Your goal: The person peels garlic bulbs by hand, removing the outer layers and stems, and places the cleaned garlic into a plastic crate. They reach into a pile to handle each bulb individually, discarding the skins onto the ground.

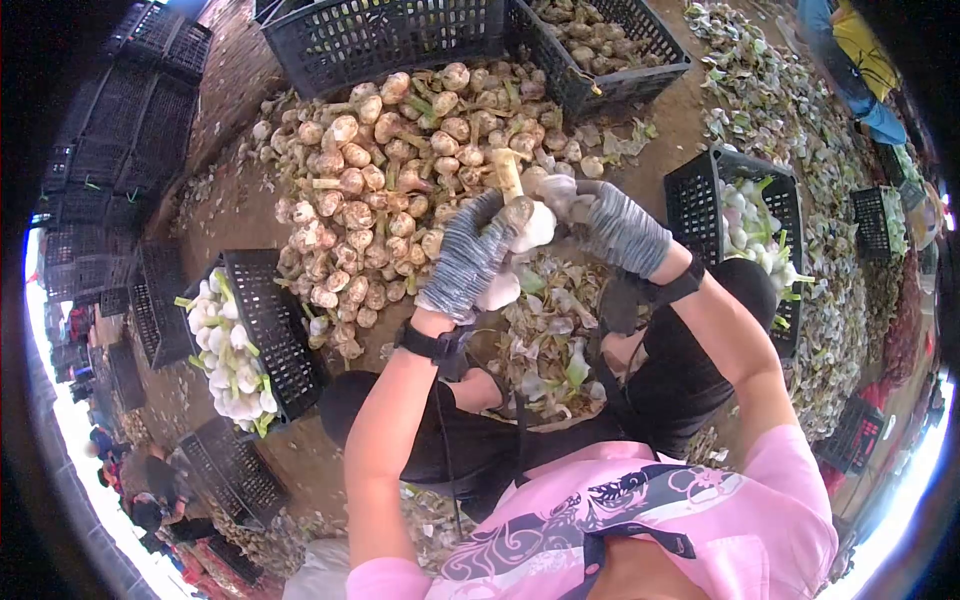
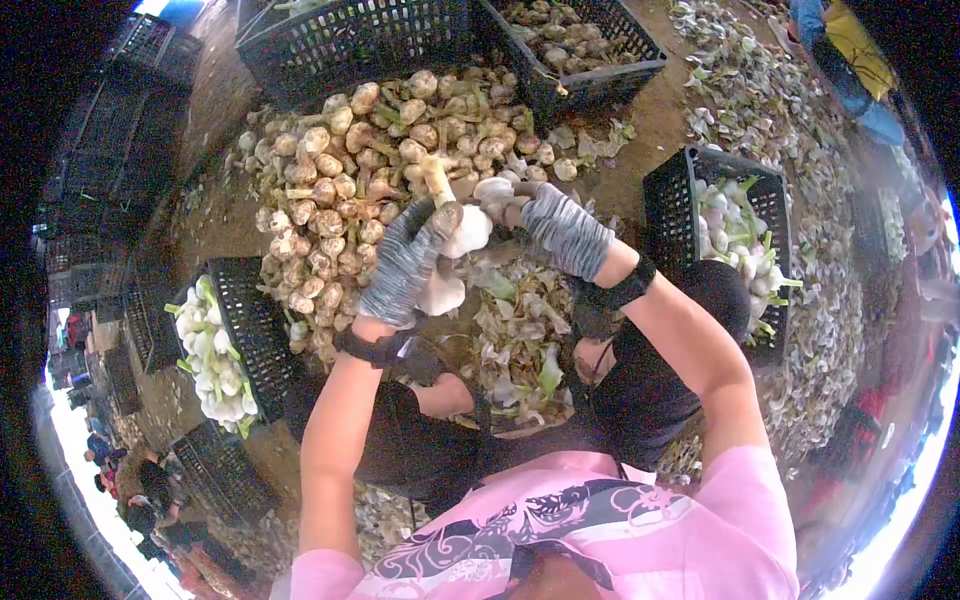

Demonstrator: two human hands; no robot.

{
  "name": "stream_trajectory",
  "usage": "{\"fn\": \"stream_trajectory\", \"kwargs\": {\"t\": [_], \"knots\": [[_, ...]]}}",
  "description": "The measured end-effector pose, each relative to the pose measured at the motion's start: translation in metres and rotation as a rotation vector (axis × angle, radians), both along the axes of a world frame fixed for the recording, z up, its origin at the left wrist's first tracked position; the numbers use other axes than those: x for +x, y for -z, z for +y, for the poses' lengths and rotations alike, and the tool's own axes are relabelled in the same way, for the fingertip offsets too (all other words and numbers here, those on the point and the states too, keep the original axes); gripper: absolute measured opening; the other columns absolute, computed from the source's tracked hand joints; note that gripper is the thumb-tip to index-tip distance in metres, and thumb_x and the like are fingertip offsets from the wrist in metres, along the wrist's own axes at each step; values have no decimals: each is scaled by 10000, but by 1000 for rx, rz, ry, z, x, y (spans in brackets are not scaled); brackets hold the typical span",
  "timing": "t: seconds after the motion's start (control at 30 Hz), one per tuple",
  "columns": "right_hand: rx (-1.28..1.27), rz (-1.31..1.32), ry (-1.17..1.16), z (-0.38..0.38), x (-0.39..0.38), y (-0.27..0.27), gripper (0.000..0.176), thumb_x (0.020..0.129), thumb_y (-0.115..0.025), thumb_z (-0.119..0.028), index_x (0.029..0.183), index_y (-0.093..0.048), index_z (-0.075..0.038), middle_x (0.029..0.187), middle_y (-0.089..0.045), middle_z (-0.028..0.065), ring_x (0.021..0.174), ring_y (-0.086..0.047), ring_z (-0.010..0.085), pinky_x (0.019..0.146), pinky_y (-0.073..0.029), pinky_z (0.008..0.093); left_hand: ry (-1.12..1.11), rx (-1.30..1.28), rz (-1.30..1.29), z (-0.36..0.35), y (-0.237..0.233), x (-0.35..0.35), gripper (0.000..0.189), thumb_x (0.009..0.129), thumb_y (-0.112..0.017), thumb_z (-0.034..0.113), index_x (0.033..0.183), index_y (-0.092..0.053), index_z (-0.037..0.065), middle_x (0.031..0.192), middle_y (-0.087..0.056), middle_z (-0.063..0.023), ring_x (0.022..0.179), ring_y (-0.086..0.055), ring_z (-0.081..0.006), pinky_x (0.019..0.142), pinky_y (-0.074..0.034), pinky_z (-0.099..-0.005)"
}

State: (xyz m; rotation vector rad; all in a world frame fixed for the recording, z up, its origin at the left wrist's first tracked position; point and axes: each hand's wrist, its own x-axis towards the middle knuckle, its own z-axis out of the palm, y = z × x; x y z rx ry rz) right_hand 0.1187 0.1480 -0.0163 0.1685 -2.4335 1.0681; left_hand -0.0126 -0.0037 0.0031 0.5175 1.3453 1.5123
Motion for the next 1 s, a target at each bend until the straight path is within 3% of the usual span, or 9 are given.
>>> {"fn": "stream_trajectory", "kwargs": {"t": [0.07,0.1,0.2,0.27,0.43,0.67,0.9,0.93,1.0], "knots": [[-785,-500,402,-8,0,-6,239,823,-542,-124,1026,-584,-5,800,-616,69,726,-594,172,631,-482,297,29,-64,39,2,3,0,410,791,-673,268,1055,-574,-29,924,-611,-58,813,-556,-106,719,-463,-252],[-355,-199,445,-4,-5,-2,282,809,-504,-93,1067,-551,12,760,-617,80,700,-593,192,653,-478,317,3,-131,101,4,10,1,431,784,-680,284,1052,-573,-35,933,-611,-66,826,-554,-113,727,-461,-259],[-710,-170,452,-11,-7,-5,339,793,-498,-82,1117,-512,13,805,-620,102,720,-590,215,691,-474,334,-77,-252,277,6,19,4,451,758,-691,317,1031,-586,-26,923,-620,-115,833,-574,-178,736,-464,-305],[-559,-251,487,-22,-12,-12,411,755,-623,-105,1127,-492,11,964,-594,137,852,-576,196,756,-465,306,-42,-258,1087,5,10,6,419,743,-687,318,1009,-603,4,892,-614,-157,823,-583,-254,732,-465,-345],[-658,-203,295,-13,-17,-18,383,781,-634,-113,1125,-502,-7,1000,-585,111,848,-571,172,730,-481,291,-49,-208,1196,6,5,4,405,720,-694,321,988,-615,28,828,-617,-158,798,-584,-284,721,-463,-363],[-1551,-92,245,29,1,-25,282,817,-571,-54,1094,-537,-14,907,-612,40,758,-606,137,662,-519,250,-50,-296,-38,5,-5,-8,242,793,-660,210,976,-603,64,828,-636,-57,741,-621,-155,622,-500,-264],[-986,-226,421,21,-2,-12,269,853,-479,-66,1103,-552,1,924,-620,50,782,-547,86,689,-428,171,-31,84,-1041,13,53,-44,313,869,-492,376,918,-592,83,700,-596,-20,514,-545,-130,465,-489,-257],[-1104,-234,391,19,-1,-14,270,853,-479,-73,1103,-550,2,911,-618,50,776,-546,84,685,-432,174,-416,-176,-670,32,19,-43,343,889,-438,410,943,-570,97,664,-565,-1,501,-501,-110,449,-458,-249],[-1004,-339,421,21,-2,-10,261,852,-498,-93,1090,-548,2,909,-612,47,770,-549,83,653,-446,179,-348,39,-632,40,21,-78,426,914,-347,451,1096,-532,114,894,-620,-30,756,-602,-163,656,-531,-350]]}}
